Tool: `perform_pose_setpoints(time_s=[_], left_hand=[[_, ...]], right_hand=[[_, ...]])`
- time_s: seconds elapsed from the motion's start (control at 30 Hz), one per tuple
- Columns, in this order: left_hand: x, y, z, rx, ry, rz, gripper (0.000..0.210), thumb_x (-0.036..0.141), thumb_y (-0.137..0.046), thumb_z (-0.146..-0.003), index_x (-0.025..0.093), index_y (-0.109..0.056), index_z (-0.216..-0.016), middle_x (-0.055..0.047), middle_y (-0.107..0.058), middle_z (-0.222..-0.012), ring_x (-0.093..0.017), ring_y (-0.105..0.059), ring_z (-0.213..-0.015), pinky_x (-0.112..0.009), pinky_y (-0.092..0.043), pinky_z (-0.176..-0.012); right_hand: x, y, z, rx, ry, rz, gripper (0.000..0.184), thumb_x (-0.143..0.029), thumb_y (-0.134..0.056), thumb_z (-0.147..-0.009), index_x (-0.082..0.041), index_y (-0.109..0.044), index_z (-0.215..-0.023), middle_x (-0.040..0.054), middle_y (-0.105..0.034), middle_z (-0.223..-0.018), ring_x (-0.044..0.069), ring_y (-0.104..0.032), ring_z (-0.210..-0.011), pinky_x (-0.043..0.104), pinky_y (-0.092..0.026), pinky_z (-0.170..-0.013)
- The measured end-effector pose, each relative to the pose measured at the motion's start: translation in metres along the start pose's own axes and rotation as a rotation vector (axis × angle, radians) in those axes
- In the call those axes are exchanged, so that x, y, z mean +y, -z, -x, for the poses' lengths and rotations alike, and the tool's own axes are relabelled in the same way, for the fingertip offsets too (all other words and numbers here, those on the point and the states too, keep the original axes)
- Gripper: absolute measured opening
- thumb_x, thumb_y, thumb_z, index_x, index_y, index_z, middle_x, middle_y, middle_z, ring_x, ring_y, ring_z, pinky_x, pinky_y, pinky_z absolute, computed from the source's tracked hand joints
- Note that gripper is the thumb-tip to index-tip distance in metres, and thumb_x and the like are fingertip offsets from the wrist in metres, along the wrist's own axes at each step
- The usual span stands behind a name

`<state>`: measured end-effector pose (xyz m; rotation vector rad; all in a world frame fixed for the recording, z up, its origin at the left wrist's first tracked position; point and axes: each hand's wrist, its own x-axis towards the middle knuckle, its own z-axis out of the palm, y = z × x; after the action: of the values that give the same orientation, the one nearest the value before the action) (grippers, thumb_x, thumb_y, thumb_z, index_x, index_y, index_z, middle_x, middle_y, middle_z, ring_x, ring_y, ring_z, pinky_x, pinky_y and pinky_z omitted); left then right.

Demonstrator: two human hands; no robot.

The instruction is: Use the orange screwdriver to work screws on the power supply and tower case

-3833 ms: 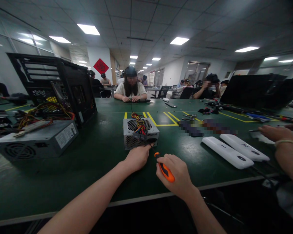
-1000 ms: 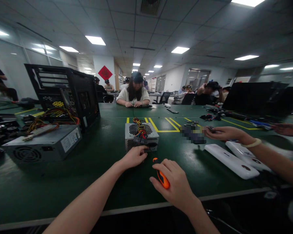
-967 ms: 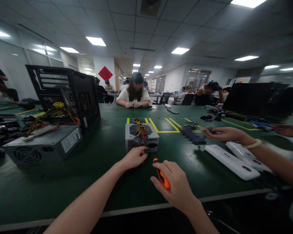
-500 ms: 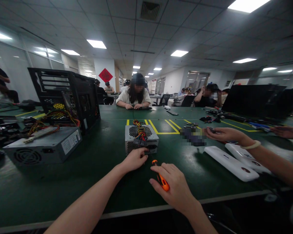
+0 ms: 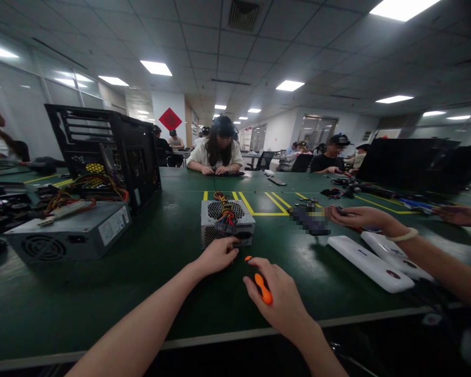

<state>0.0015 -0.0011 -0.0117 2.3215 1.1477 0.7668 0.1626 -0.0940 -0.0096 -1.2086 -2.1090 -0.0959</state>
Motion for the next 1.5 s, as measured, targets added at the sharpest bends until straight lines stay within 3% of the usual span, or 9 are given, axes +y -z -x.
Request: perform_pose_setpoints(time_s=[0.2,0.4,0.5,0.67,0.9,1.03,1.17,1.33,1.5], left_hand=[[-0.001,-0.001,-0.001,-0.002,0.027,0.006,0.036,0.029,-0.037,-0.076,0.015,-0.051,-0.106,0.001,-0.058,-0.060,-0.012,-0.053,-0.058,-0.022,-0.037,-0.057],[-0.002,-0.002,-0.002,-0.019,0.038,0.020,0.037,0.028,-0.037,-0.076,0.014,-0.049,-0.108,0.001,-0.058,-0.059,-0.012,-0.054,-0.057,-0.022,-0.038,-0.056],[0.000,0.000,-0.001,0.001,0.037,-0.020,0.036,0.027,-0.037,-0.076,0.015,-0.050,-0.107,0.000,-0.058,-0.060,-0.012,-0.053,-0.058,-0.022,-0.037,-0.056],[0.005,0.005,0.002,0.038,-0.054,-0.115,0.026,0.028,-0.038,-0.076,0.018,-0.057,-0.092,-0.001,-0.059,-0.069,-0.012,-0.052,-0.062,-0.022,-0.037,-0.057],[0.013,0.012,0.005,0.137,-0.041,-0.218,0.026,0.029,-0.037,-0.077,0.019,-0.058,-0.089,-0.004,-0.059,-0.079,-0.014,-0.052,-0.068,-0.024,-0.038,-0.062],[0.014,0.012,0.006,0.036,-0.053,-0.209,0.025,0.029,-0.039,-0.077,0.019,-0.057,-0.090,-0.003,-0.060,-0.081,-0.014,-0.053,-0.070,-0.024,-0.039,-0.062],[0.016,0.011,0.008,-0.042,-0.109,-0.232,0.023,0.028,-0.039,-0.076,0.020,-0.058,-0.087,-0.003,-0.061,-0.081,-0.014,-0.054,-0.071,-0.024,-0.039,-0.062],[0.018,0.018,0.008,0.033,0.015,-0.314,0.024,0.023,-0.038,-0.075,0.020,-0.059,-0.087,-0.004,-0.061,-0.087,-0.016,-0.054,-0.077,-0.026,-0.039,-0.067],[0.019,0.046,0.014,0.015,0.152,-0.399,0.017,0.021,-0.044,-0.069,0.020,-0.060,-0.073,-0.003,-0.061,-0.075,-0.016,-0.054,-0.069,-0.024,-0.036,-0.059]], right_hand=[[0.003,-0.002,0.000,-0.003,0.087,0.071,0.012,-0.013,-0.043,-0.074,-0.019,-0.051,-0.080,0.0026,-0.051,-0.076,0.015,-0.048,-0.073,0.029,-0.037,-0.067],[-0.001,0.003,0.000,0.025,0.059,0.016,0.018,-0.028,-0.046,-0.078,-0.018,-0.049,-0.092,0.0045,-0.053,-0.082,0.017,-0.049,-0.076,0.030,-0.038,-0.067],[0.003,-0.001,0.001,0.084,0.048,0.008,0.015,-0.021,-0.041,-0.079,-0.016,-0.048,-0.092,0.0046,-0.053,-0.080,0.015,-0.049,-0.071,0.029,-0.038,-0.065],[0.002,-0.003,0.001,0.006,0.070,0.099,0.012,-0.014,-0.040,-0.076,-0.018,-0.051,-0.078,0.0041,-0.049,-0.077,0.017,-0.046,-0.073,0.030,-0.036,-0.065],[0.003,-0.004,0.001,0.092,-0.016,0.038,0.023,-0.029,-0.044,-0.079,-0.017,-0.045,-0.099,0.0045,-0.054,-0.083,0.016,-0.051,-0.073,0.029,-0.039,-0.066],[0.006,-0.006,0.002,0.129,0.029,0.057,0.013,-0.022,-0.043,-0.078,-0.016,-0.049,-0.088,0.0034,-0.054,-0.076,0.015,-0.050,-0.067,0.028,-0.039,-0.063],[0.004,-0.004,0.001,0.068,0.082,0.111,0.013,-0.014,-0.043,-0.075,-0.019,-0.053,-0.081,0.0031,-0.051,-0.074,0.015,-0.049,-0.070,0.029,-0.037,-0.064],[0.001,-0.001,-0.001,0.067,0.053,0.079,0.014,-0.026,-0.045,-0.078,-0.018,-0.052,-0.088,0.0043,-0.053,-0.078,0.016,-0.050,-0.074,0.030,-0.038,-0.067],[0.004,-0.003,0.001,0.075,-0.018,0.022,0.023,-0.027,-0.042,-0.080,-0.017,-0.045,-0.100,0.0050,-0.056,-0.085,0.016,-0.052,-0.072,0.030,-0.040,-0.066]])
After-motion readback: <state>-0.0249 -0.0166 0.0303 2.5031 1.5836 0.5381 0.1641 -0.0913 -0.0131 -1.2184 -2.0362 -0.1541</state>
